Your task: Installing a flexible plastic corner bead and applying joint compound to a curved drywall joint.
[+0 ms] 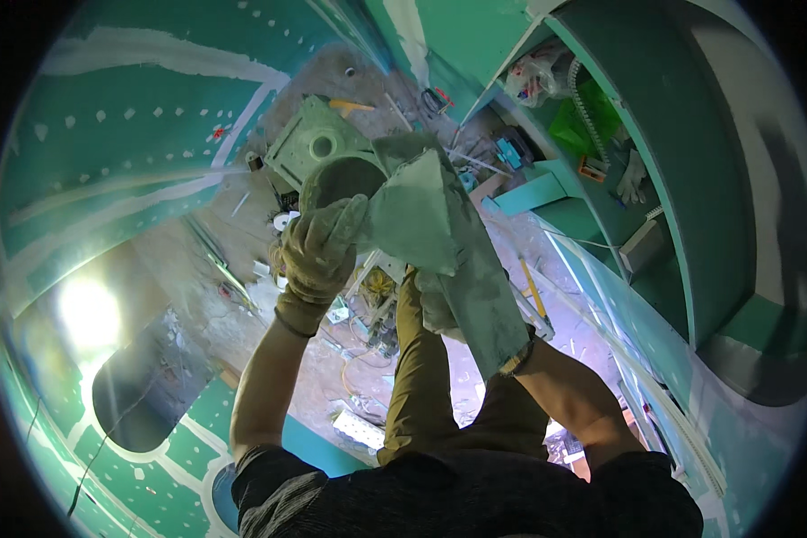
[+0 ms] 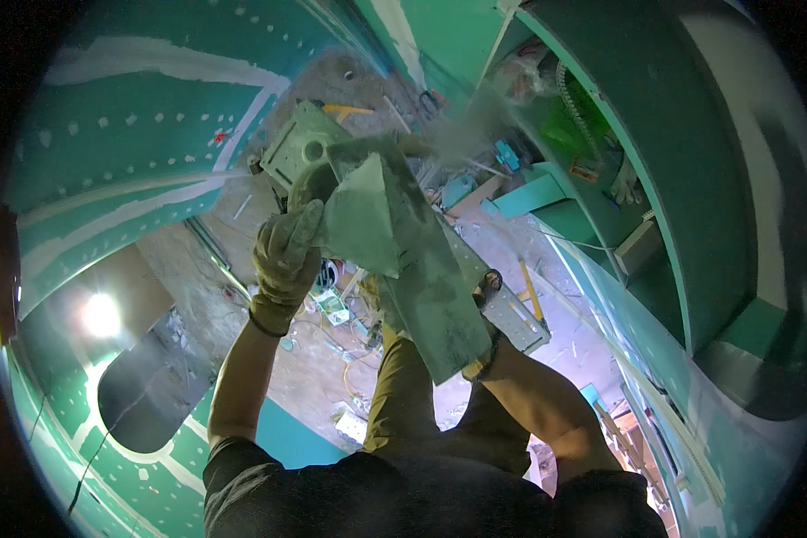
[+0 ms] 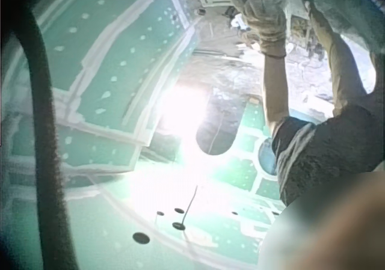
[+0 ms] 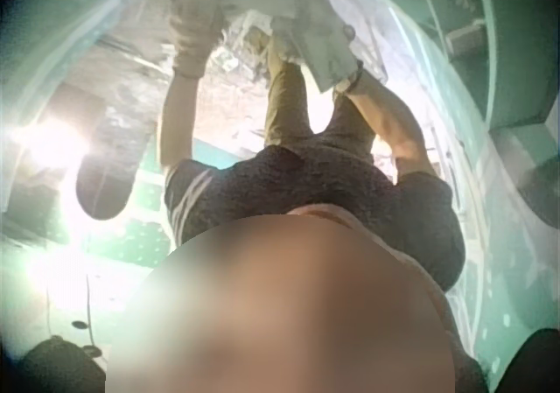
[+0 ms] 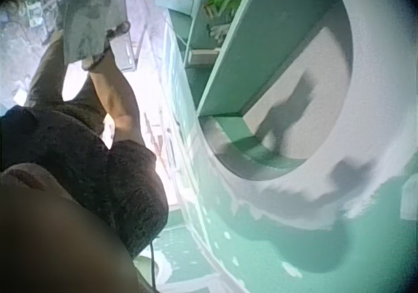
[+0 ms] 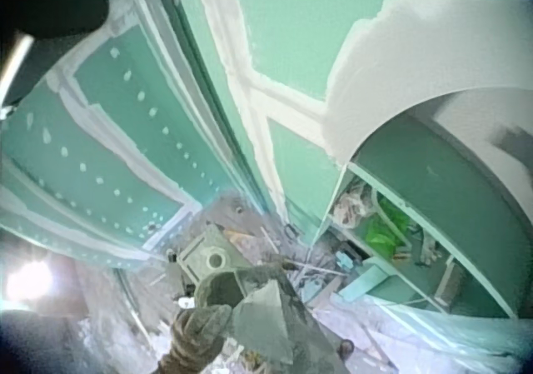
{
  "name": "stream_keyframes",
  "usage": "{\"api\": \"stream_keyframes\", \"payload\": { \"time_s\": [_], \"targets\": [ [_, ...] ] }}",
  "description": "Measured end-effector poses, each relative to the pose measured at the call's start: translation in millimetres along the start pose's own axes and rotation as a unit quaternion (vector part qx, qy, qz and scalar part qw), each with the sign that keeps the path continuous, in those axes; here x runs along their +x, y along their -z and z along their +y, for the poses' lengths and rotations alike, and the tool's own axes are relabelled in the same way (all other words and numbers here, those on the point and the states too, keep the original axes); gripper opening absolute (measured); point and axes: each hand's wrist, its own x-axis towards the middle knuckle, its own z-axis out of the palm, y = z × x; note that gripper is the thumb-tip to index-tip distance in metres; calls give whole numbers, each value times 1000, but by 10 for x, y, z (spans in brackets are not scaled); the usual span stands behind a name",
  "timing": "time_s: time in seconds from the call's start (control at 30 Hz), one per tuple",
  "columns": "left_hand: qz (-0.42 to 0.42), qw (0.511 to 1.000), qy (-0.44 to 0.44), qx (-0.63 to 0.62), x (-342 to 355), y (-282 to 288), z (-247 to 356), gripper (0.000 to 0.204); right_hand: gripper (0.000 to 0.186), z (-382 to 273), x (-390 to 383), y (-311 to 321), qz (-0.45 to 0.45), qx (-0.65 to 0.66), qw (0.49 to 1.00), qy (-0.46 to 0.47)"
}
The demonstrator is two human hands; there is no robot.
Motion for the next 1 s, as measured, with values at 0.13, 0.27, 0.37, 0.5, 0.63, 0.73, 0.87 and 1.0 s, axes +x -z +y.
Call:
{"api": "stream_keyframes", "payload": {
  "time_s": [0.13, 0.27, 0.37, 0.5, 0.63, 0.73, 0.87, 1.0],
  "targets": [
    [-28, 999, -25, -11, 91, 103, -119, 62, 46, -30, 18, -95, -401, 80, 905, -116],
    [-52, 996, -68, 2, 254, 191, -170, 65, 40, -141, -292, -210, -334, 67, 934, -106],
    [-85, 991, -97, 33, 204, 187, -308, 67, 36, -266, -601, -386, -282, 53, 954, -92],
    [-187, 981, 46, 20, -79, 314, -291, 41, 32, -368, -923, -789, -230, 40, 969, -79],
    [-217, 833, 433, -267, -110, 217, 238, 22, 48, -495, -1242, -930, 2, -12, 999, 32],
    [-254, 589, 451, -621, 296, 386, 563, 26, 50, -450, -1199, -654, -27, 0, 1000, -3],
    [-424, 633, 335, -554, 959, 398, 625, 35, 52, -157, -1207, -490, -134, 26, 989, -50],
    [-522, 609, 366, -472, 997, 432, 336, 40, 53, 25, -1163, -308, -245, 66, 963, -90]
  ]
}}
